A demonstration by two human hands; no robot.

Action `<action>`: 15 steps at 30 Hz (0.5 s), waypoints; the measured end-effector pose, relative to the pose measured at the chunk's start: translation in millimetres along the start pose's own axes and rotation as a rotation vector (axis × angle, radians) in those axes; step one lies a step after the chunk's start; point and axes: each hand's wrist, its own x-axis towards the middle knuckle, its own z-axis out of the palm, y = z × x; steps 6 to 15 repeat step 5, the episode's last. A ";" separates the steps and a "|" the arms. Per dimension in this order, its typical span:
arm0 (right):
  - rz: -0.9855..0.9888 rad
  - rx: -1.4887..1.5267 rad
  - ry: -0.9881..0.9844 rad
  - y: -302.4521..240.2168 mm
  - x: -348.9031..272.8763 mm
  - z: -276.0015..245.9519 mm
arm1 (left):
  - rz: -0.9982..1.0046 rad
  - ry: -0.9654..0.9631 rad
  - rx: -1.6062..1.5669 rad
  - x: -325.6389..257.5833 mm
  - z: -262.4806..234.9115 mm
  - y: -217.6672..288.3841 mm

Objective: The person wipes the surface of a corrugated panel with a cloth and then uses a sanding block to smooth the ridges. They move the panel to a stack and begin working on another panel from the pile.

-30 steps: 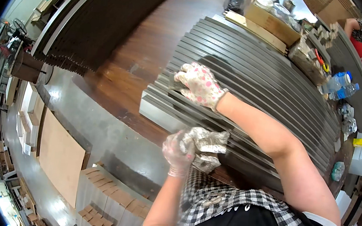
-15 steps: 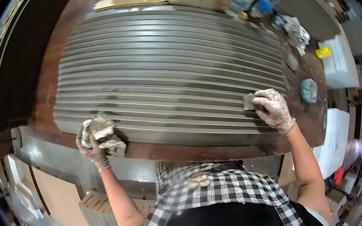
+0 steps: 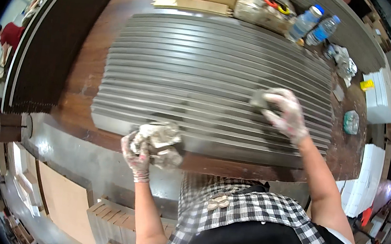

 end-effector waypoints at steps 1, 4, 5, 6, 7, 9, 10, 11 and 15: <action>-0.100 0.034 -0.016 -24.8 38.6 31.5 | 0.034 -0.038 0.043 1.4 -1.2 3.4; -0.353 0.206 -0.090 -89.4 130.1 109.7 | 0.106 -0.168 0.056 2.9 -14.7 -0.5; -0.385 0.189 -0.133 -107.4 149.9 134.7 | 0.095 -0.221 0.087 1.8 -21.5 -2.4; -0.385 0.189 -0.133 -107.4 149.9 134.7 | 0.095 -0.221 0.087 1.8 -21.5 -2.4; -0.385 0.189 -0.133 -107.4 149.9 134.7 | 0.095 -0.221 0.087 1.8 -21.5 -2.4; -0.385 0.189 -0.133 -107.4 149.9 134.7 | 0.095 -0.221 0.087 1.8 -21.5 -2.4; -0.385 0.189 -0.133 -107.4 149.9 134.7 | 0.095 -0.221 0.087 1.8 -21.5 -2.4; -0.385 0.189 -0.133 -107.4 149.9 134.7 | 0.095 -0.221 0.087 1.8 -21.5 -2.4; -0.385 0.189 -0.133 -107.4 149.9 134.7 | 0.095 -0.221 0.087 1.8 -21.5 -2.4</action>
